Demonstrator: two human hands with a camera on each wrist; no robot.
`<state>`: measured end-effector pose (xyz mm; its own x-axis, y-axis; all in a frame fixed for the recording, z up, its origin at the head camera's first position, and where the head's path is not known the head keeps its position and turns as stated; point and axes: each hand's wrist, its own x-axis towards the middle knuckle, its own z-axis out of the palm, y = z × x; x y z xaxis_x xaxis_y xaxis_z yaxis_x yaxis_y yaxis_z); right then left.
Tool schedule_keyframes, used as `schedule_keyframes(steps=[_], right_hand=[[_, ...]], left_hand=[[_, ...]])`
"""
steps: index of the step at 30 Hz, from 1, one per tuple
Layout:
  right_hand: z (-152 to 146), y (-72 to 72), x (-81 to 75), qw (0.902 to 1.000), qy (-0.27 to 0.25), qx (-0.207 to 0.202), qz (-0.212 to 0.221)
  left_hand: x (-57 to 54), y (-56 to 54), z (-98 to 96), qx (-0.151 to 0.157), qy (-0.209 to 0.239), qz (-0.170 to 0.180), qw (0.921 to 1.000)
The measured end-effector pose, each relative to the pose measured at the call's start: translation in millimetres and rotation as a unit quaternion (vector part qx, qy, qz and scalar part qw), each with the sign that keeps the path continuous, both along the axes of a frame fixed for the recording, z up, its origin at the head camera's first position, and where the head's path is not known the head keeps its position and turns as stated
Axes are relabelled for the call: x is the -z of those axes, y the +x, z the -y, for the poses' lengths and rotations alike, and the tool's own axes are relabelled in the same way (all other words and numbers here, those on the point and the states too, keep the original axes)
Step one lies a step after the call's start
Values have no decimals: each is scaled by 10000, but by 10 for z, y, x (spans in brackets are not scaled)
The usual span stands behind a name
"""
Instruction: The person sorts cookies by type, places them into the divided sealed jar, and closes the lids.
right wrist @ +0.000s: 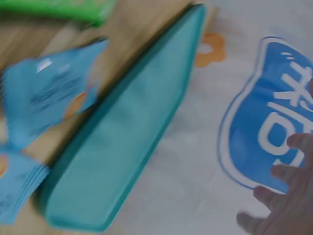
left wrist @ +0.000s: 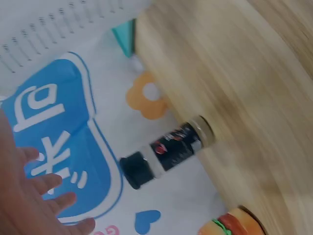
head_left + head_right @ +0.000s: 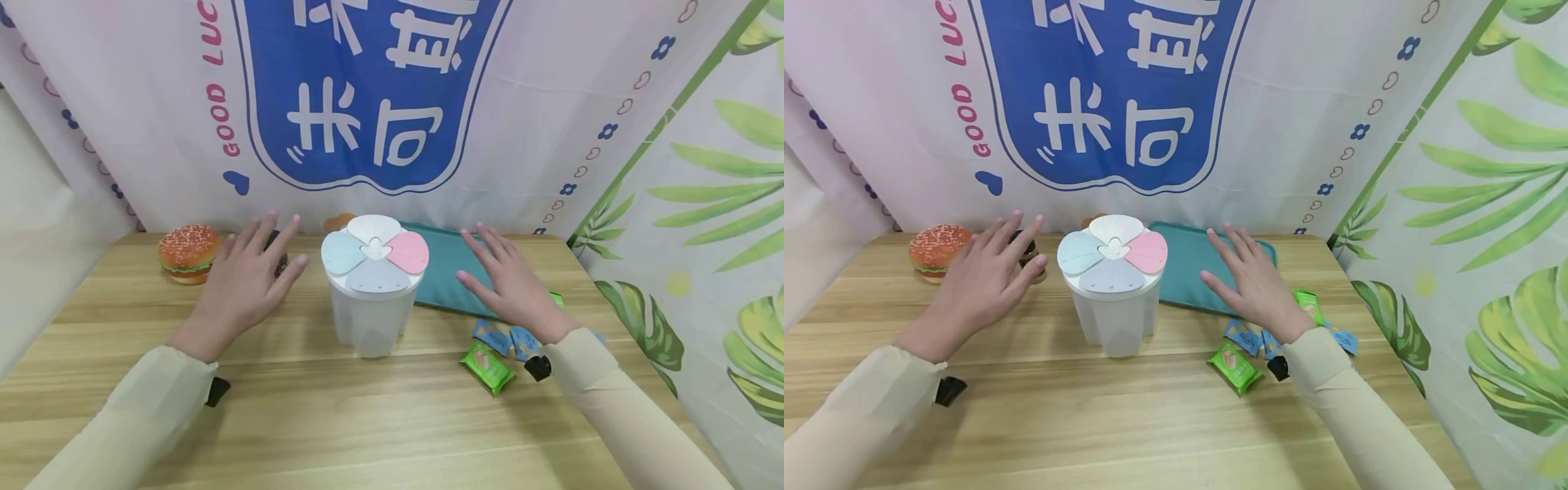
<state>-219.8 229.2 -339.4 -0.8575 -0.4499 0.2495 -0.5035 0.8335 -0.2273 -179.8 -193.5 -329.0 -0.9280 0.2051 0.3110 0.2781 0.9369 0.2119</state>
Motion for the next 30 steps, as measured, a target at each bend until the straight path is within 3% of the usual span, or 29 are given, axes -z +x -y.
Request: schedule_keyframes(steps=[3, 8, 14, 17, 22, 26, 30], right_hand=[[88, 61, -113, 9966, -728, -388, 47], [259, 175, -301, 9774, -1669, -1274, -256], [470, 305, -471, 9497, -2043, -2297, -605], [567, 346, -518, 9414, -2030, -2615, -653], [674, 376, -555, 9393, -1898, -2820, -472], [731, 369, -568, 9444, -1654, -2830, -265], [757, 351, -563, 9464, -1496, -2844, -326]], left_hand=[[-45, 24, -51, 343, 528, -342, 9974], [-119, 97, -149, 936, 1113, -732, 9867], [-230, 222, -304, 1554, 1008, -983, 9778], [-255, 258, -365, 1854, 916, -1069, 9725], [-270, 282, -429, 2251, 914, -1112, 9637], [-300, 300, -448, 2476, 914, -1060, 9587], [-314, 316, -467, 2687, 811, -1022, 9543]])
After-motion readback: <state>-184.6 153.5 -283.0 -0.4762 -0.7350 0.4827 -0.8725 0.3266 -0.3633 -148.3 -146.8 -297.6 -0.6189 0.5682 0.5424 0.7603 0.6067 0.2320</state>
